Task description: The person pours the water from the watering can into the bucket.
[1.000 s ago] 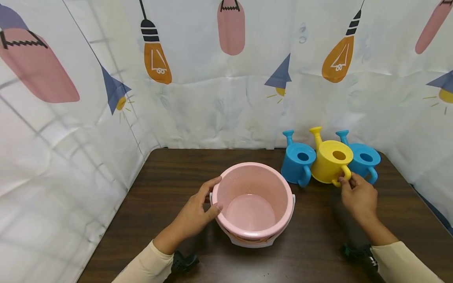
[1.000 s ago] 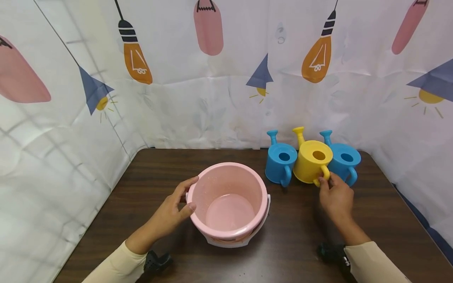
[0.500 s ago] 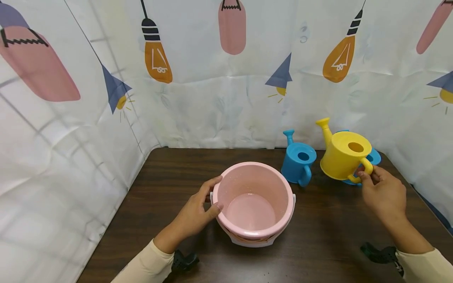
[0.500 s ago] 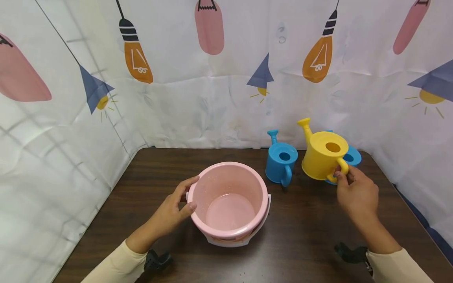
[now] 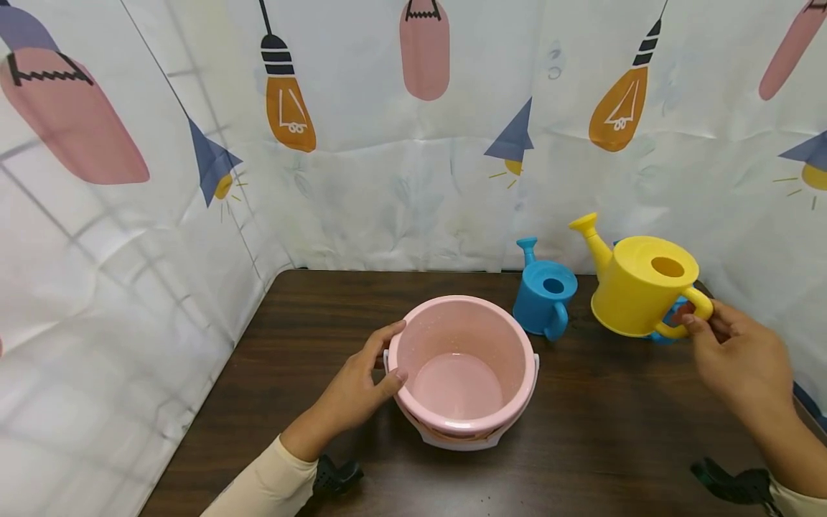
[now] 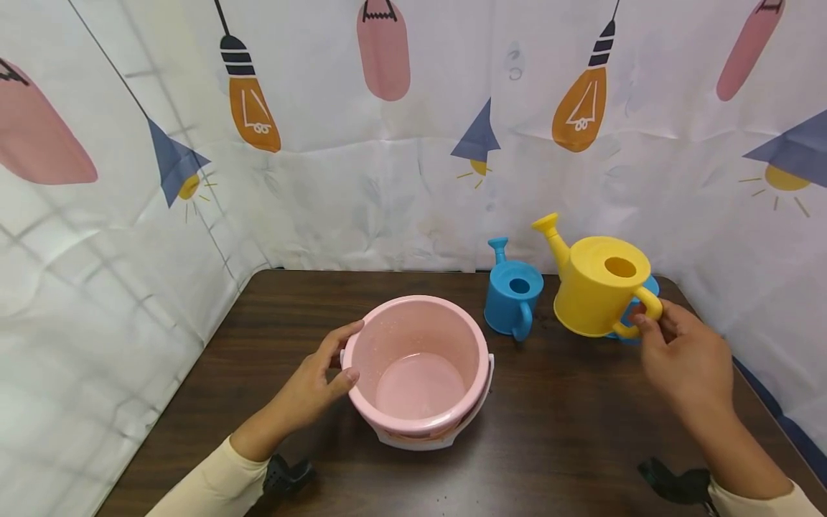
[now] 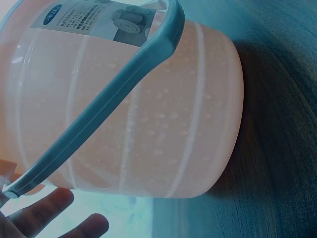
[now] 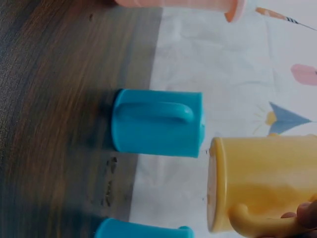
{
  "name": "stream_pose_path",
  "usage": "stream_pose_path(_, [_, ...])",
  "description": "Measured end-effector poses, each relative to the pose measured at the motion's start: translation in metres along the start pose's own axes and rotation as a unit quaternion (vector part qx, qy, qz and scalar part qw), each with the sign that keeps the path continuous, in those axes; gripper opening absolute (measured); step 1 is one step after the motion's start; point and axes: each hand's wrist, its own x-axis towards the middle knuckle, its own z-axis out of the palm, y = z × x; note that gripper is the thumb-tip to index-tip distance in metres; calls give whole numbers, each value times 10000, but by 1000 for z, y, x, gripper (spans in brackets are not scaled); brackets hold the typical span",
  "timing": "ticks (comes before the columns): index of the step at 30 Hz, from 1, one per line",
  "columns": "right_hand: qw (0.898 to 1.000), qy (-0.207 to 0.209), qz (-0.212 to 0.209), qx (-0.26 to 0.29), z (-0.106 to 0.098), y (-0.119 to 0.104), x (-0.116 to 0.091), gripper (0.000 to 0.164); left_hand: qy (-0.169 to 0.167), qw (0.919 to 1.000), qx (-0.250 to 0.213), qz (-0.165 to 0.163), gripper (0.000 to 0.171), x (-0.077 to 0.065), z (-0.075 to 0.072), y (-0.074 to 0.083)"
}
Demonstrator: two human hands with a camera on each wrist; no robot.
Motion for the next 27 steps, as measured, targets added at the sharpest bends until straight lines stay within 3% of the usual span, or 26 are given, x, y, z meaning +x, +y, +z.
stream_pose_path(13, [9985,72,-523,147,-10,-13,-10,44,10,10000,22,-50,66,-1,0,-2])
stream_pose_path(27, [9963,-92,-777,351,-11,-32,-17,38,26,10000,19,12,66,0,1,-2])
